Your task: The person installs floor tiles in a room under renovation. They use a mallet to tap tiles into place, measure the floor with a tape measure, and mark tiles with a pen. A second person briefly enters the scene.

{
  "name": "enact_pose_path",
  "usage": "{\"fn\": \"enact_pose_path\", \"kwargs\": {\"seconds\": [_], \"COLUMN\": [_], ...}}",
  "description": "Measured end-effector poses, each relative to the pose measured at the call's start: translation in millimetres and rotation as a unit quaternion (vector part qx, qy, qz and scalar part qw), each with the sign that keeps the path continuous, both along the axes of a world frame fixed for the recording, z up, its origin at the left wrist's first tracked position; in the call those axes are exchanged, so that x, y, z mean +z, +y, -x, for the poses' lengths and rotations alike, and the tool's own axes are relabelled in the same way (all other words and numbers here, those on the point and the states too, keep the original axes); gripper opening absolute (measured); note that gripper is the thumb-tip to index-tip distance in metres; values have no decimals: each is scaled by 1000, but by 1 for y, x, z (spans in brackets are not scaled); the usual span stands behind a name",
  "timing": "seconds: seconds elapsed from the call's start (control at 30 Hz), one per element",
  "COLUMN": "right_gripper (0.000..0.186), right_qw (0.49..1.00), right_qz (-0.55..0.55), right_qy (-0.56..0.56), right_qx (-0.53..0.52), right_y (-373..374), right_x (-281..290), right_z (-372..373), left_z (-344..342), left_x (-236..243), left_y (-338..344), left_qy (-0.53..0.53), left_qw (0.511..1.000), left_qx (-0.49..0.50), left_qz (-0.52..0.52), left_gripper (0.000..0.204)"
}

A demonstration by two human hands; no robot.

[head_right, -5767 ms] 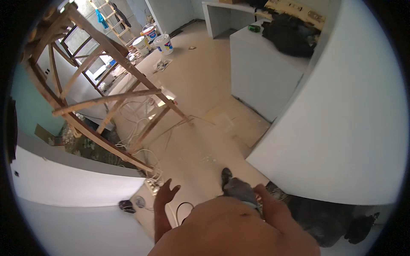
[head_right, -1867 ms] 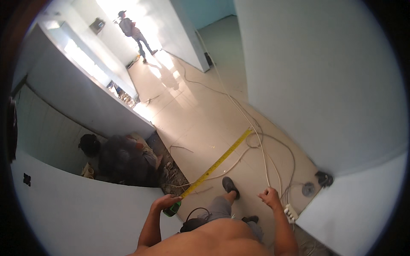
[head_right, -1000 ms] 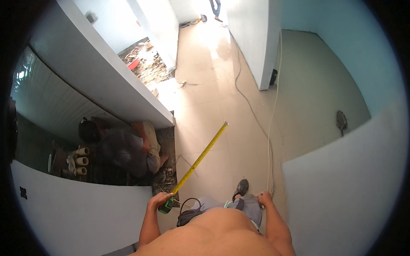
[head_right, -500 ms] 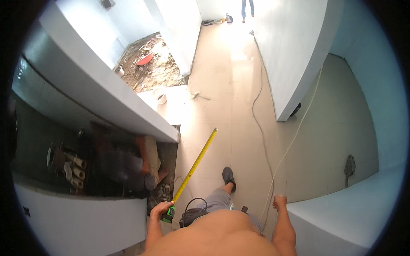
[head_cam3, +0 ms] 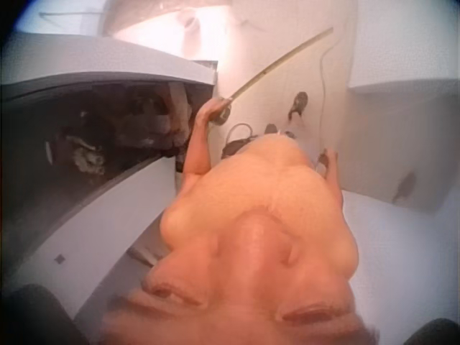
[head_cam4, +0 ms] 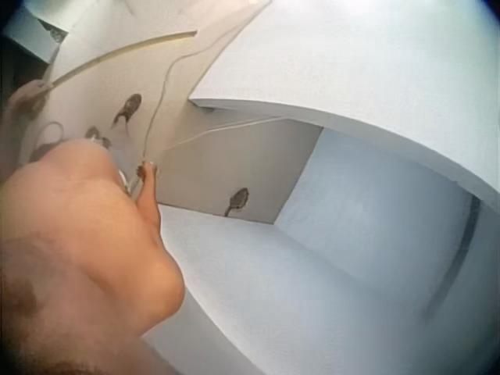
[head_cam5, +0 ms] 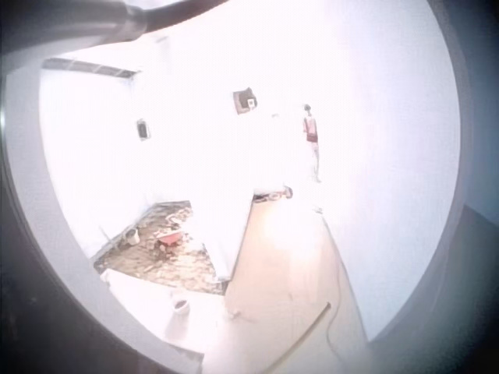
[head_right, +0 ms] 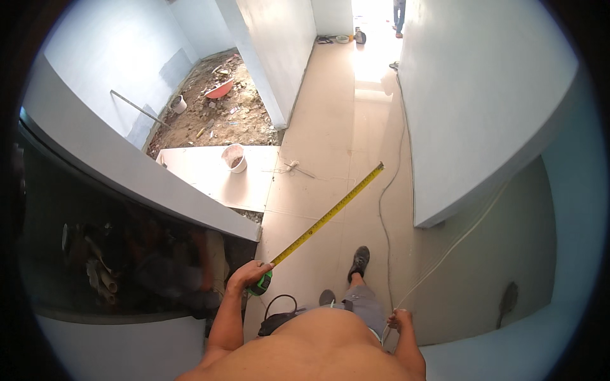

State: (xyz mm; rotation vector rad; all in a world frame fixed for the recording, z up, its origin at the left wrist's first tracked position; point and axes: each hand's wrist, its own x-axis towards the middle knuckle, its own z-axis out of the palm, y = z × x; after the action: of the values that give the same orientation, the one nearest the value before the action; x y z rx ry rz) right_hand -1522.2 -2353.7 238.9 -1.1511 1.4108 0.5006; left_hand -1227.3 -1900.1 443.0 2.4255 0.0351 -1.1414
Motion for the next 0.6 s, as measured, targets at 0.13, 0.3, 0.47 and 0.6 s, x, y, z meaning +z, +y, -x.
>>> {"fn": "enact_pose_path", "kwargs": {"seconds": [0.13,0.3,0.47,0.6], "right_gripper": [28,29,33,29], "right_qw": [999,970,393,-42], "right_qz": [-6,58,151,178], "right_qy": [41,30,-90,-131], "right_qx": [-14,232,903,974], "right_y": [-49,-82,-93,-27], "right_x": [-9,20,9,42], "right_z": [-68,-216,-357,-431], "left_z": [-37,-52,-1,106], "left_x": [0,27,37,32], "left_y": [-30,-45,-37,-32], "left_qy": [-16,-3,-56,-64], "left_qw": [1000,992,953,874], "left_qx": [14,114,291,480], "left_qz": [18,54,66,44], "left_gripper": [70,69,68,74]}}
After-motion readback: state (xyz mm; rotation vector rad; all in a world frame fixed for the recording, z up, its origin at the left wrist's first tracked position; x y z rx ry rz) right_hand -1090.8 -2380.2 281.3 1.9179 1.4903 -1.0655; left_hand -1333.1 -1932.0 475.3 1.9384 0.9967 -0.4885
